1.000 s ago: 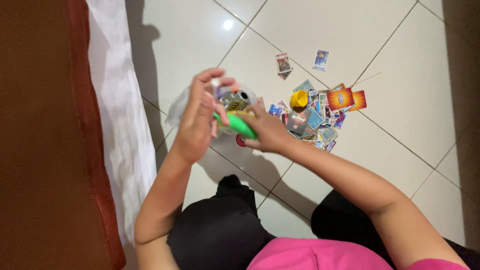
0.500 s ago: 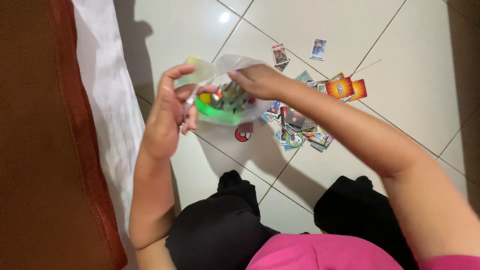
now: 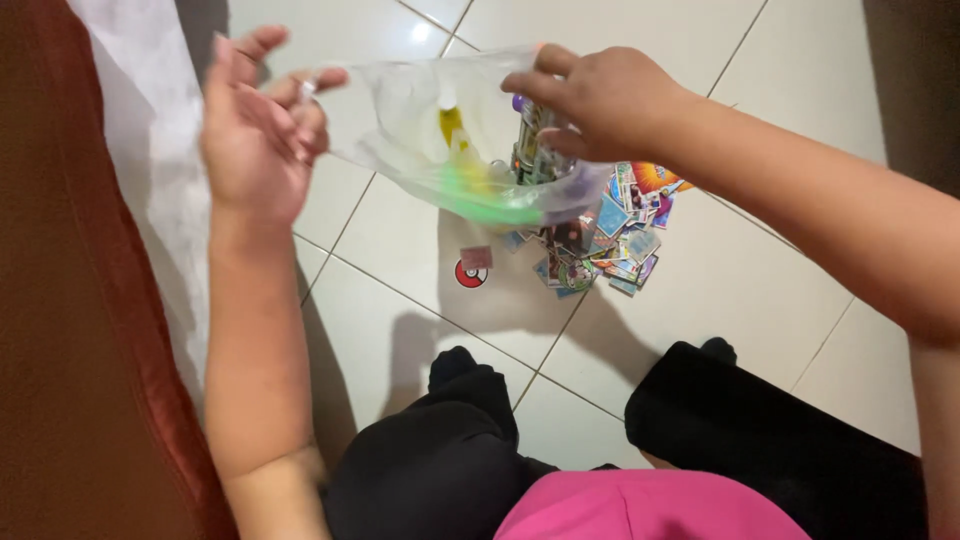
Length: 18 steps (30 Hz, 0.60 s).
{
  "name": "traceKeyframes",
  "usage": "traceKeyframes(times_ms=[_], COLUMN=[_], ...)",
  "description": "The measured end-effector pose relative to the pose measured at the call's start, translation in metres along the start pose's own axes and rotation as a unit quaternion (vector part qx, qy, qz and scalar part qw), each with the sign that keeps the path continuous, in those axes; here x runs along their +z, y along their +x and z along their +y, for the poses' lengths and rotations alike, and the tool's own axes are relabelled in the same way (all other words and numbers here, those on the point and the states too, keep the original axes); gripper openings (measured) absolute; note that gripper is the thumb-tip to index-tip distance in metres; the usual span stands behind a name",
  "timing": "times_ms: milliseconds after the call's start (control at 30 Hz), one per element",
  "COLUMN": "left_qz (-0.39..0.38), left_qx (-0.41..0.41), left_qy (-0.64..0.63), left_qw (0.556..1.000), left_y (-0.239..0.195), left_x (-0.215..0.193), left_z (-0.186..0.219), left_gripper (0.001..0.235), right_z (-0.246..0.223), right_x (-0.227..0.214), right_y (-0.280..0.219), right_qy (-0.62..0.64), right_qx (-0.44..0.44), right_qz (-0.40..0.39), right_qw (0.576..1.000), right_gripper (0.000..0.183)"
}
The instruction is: Picking up various items from the floor and cleaning the surface of a wooden nightstand.
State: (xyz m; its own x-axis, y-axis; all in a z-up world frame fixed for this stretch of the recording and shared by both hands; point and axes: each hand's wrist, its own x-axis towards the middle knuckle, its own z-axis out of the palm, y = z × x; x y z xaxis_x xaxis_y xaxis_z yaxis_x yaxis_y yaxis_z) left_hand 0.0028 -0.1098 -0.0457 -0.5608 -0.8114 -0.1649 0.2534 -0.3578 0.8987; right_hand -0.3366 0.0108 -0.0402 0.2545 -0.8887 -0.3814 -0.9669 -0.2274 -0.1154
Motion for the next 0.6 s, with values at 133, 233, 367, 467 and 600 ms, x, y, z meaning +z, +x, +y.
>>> traceKeyframes(times_ms=[133, 233, 367, 467, 600], left_qz=[0.056, 0.029, -0.01, -0.029, 0.019], left_qx=[0.003, 0.011, -0.019, -0.021, 0.004], left_qy=[-0.068, -0.024, -0.007, -0.001, 0.008], left_qw=[0.996, 0.999, 1.0, 0.999, 1.0], left_y=[0.002, 0.0, -0.006, -0.008, -0.004], left_x=[-0.014, -0.009, 0.006, -0.001, -0.017], left_z=[0.006, 0.014, 0.03, 0.024, 0.017], left_gripper=[0.052, 0.049, 0.046, 0.044, 0.042], right_z=[-0.002, 0.002, 0.007, 0.009, 0.021], right_x=[-0.025, -0.023, 0.011, 0.031, 0.012], right_y=[-0.037, -0.044, -0.049, -0.054, -0.044], right_qy=[0.177, 0.113, -0.152, -0.198, -0.054], right_qx=[-0.117, -0.116, -0.064, -0.106, -0.145], right_qz=[0.142, 0.092, -0.077, -0.101, 0.002], right_qw=[0.967, 0.982, 0.983, 0.969, 0.988], right_gripper=[0.054, 0.034, 0.015, 0.006, 0.002])
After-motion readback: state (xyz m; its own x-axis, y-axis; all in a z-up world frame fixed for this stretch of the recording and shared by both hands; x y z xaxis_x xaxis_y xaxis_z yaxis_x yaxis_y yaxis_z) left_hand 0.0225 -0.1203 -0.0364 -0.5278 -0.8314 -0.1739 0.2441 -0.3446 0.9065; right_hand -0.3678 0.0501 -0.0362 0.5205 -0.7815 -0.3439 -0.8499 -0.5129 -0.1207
